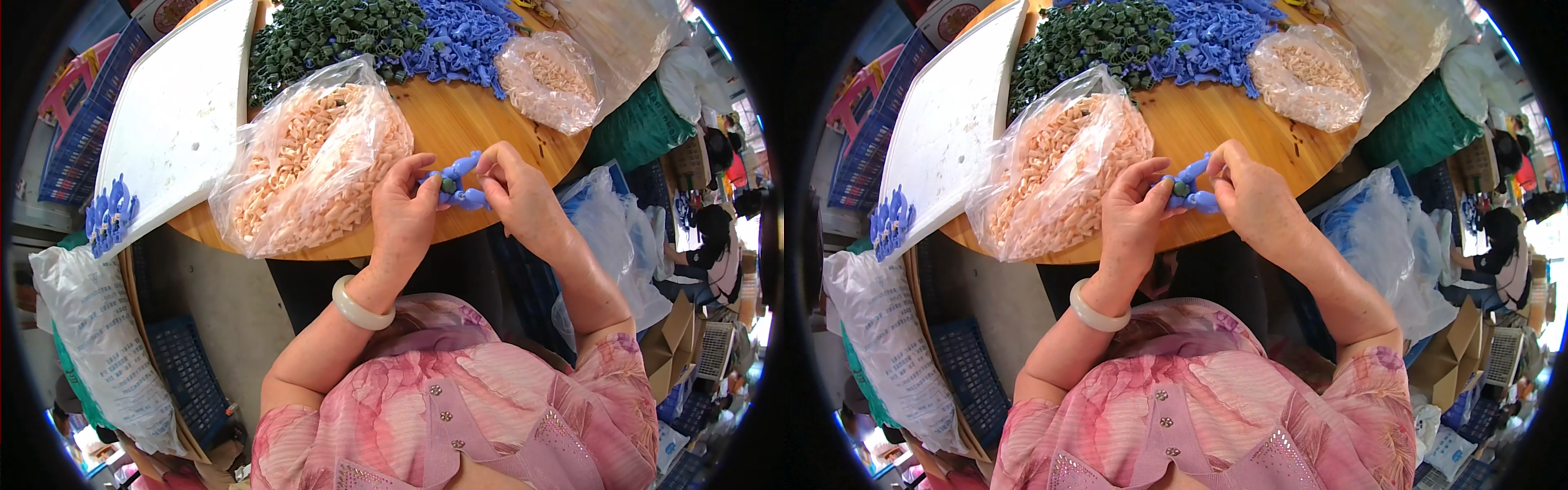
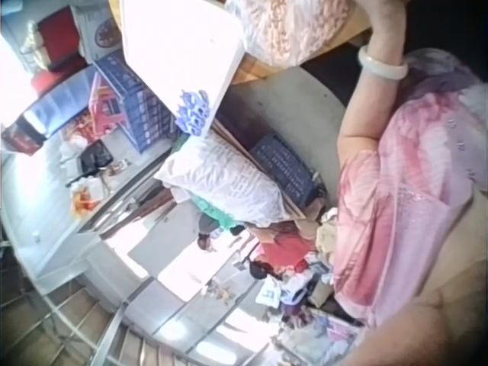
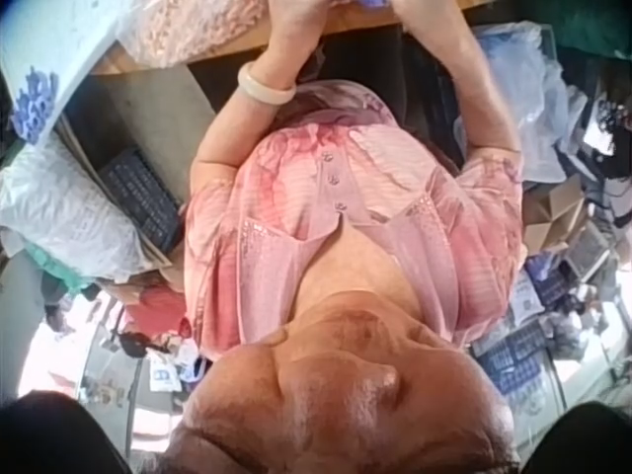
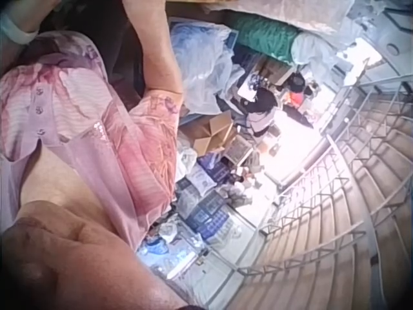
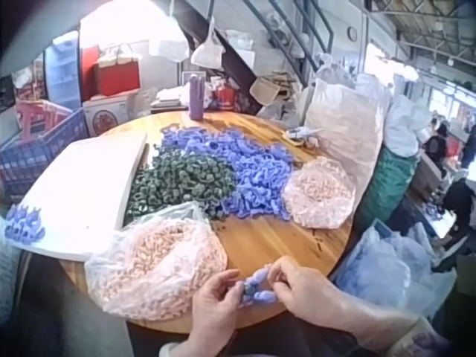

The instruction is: Assembling small plastic components into a toy frame by hand at a workbench.

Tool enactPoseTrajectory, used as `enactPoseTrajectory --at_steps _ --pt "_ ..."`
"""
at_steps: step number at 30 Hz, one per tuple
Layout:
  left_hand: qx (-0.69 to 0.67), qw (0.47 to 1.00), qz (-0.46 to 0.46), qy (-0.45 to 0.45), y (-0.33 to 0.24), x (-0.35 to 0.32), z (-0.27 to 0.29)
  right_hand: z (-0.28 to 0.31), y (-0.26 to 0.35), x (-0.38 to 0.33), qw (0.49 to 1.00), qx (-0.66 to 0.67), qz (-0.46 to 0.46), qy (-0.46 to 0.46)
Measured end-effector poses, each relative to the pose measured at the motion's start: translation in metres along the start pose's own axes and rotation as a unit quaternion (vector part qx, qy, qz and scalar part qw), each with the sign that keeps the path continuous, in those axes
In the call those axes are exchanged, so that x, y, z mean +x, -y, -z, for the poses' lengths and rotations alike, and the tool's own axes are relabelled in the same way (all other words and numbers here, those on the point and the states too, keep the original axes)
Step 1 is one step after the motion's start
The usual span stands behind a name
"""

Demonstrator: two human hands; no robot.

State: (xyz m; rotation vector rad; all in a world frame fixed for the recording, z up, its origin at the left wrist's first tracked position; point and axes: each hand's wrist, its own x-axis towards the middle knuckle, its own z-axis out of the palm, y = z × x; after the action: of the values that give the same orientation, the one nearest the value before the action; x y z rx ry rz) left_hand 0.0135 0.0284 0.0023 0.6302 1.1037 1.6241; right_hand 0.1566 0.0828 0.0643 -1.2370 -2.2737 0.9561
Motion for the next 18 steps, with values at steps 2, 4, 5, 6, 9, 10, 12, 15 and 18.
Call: enactPoseTrajectory --at_steps 2,4,5,6,9,10,12,15,18 --pt "0.014 1.0 0.001 0.01 -0.0004 -0.0002 0.001 -0.0001 -0.0005 -0.0008 1.0 0.007 -0.003 -0.009" --pt "0.028 0.999 0.002 0.018 -0.0004 -0.0002 0.0027 -0.0014 0.0007 -0.0006 1.0 0.005 -0.015 -0.003" --pt "0.033 0.999 0.001 0.018 -0.0002 0.0 0.0033 -0.002 0.0005 -0.0005 1.0 0.005 -0.014 -0.003" --pt "0.037 0.999 0.0 0.019 0.0002 0.0003 0.0035 -0.0024 -0.0002 -0.0007 1.0 0.006 -0.013 -0.004" --pt "0.039 0.999 -0.011 0.022 0.0019 0.0002 0.0036 -0.0032 -0.0005 -0.0021 1.0 0.015 -0.02 -0.004" --pt "0.038 0.999 -0.011 0.021 0.0021 0.0 0.0025 -0.0034 -0.0003 -0.0024 0.999 0.024 -0.026 -0.004" --pt "0.007 1.0 -0.017 -0.001 0.0025 -0.0004 -0.0002 -0.0032 0.0012 -0.0029 0.999 0.036 -0.034 0.001" --pt "0.017 1.0 -0.02 -0.002 0.0035 0.0 0.0009 -0.0036 0.0019 -0.0032 0.998 0.049 -0.041 0.006" --pt "0.02 1.0 -0.022 -0.001 0.0043 0.0005 0.001 -0.005 0.0019 -0.0038 0.999 0.033 -0.033 -0.006"
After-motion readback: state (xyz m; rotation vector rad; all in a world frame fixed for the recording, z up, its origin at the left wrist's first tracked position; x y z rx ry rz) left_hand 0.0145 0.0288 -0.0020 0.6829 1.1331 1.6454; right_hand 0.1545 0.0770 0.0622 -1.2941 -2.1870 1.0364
